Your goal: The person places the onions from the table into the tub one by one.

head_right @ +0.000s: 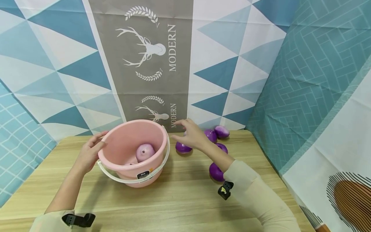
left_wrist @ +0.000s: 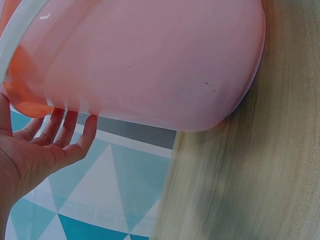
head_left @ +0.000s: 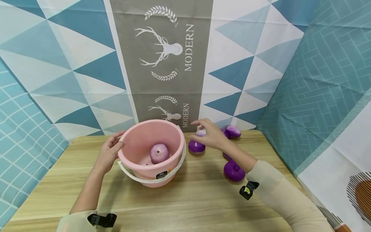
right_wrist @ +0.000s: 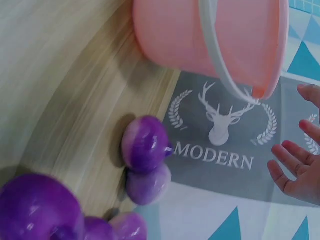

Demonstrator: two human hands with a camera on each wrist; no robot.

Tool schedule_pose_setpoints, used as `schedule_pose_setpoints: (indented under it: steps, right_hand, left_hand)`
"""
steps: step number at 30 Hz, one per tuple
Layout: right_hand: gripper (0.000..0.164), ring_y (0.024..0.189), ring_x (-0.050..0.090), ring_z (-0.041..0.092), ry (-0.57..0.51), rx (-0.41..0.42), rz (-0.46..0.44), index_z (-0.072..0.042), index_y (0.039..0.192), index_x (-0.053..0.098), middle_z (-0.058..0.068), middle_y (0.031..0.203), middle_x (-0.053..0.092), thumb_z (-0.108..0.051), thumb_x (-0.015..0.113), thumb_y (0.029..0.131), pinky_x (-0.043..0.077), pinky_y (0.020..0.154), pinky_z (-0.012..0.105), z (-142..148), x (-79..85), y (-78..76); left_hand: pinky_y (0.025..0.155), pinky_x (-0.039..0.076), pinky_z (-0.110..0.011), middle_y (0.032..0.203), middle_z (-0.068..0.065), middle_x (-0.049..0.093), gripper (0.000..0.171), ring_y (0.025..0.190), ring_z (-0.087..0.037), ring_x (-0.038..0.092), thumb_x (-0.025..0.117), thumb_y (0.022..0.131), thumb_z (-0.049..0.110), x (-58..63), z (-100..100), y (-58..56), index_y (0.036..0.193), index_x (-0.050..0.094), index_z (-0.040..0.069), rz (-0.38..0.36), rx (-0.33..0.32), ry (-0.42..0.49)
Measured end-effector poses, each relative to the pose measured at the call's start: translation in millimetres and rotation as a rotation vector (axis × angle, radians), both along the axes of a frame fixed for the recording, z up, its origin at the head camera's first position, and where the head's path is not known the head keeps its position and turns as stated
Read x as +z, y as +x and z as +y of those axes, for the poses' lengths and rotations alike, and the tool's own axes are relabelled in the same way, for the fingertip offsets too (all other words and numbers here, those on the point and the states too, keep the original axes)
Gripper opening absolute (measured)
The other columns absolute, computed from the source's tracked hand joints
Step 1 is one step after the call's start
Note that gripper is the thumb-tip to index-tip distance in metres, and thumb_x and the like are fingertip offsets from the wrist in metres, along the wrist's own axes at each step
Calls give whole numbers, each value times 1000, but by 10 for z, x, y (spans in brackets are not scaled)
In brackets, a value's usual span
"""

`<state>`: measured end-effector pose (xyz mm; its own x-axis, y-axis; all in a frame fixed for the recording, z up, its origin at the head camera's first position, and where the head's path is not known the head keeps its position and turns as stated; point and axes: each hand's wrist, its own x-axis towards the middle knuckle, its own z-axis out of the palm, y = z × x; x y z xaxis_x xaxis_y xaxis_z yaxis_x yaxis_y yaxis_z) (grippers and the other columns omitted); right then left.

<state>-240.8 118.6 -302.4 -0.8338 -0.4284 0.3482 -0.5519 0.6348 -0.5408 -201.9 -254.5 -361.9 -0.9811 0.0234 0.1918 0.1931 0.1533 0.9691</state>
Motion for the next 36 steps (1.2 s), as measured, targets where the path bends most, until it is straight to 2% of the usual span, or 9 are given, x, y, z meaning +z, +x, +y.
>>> schedule_pose_setpoints:
  steps: [5,12,16,25,30,36]
  right_hand:
    - [50,104,58,26,47,-28,5,-12,121,59,9,121,58,-36,73,79,51,86,42,165,-58,23]
    - [50,103,56,24,68,-34,-43,-12,121,59,7,119,58,-35,73,80,52,82,40,321,-110,59]
    - [51,105,57,27,89,-30,-38,-11,121,58,8,120,59,-37,73,79,51,87,42,415,-147,84]
    - [50,110,57,28,36,6,-56,-6,119,60,9,116,62,-31,76,78,47,96,43,629,-294,117]
    - [50,110,58,29,3,8,-82,-5,118,60,11,117,62,-29,76,77,48,94,45,750,-397,112]
    - [51,106,60,29,30,14,-83,-4,118,60,13,117,62,-29,76,77,49,90,46,901,-502,101]
  left_hand:
    - [67,55,-20,103,15,56,48,87,0,60,48,95,13,1,9,-1,140,35,1,3,5,-4]
    - [67,55,-20,102,15,56,48,87,0,60,48,96,13,-6,3,9,140,35,1,2,8,-8]
    - [67,55,-20,102,15,56,48,87,0,60,48,95,13,-10,3,8,140,35,1,2,9,-10]
    - [68,55,-20,103,15,56,49,88,0,60,48,96,13,-3,9,14,140,34,0,6,8,-15]
    - [68,56,-21,103,14,56,49,88,-1,61,48,95,13,3,13,15,140,34,0,3,9,-16]
    - [68,56,-21,103,14,56,48,88,-1,61,48,95,13,2,12,7,139,35,0,3,11,-8]
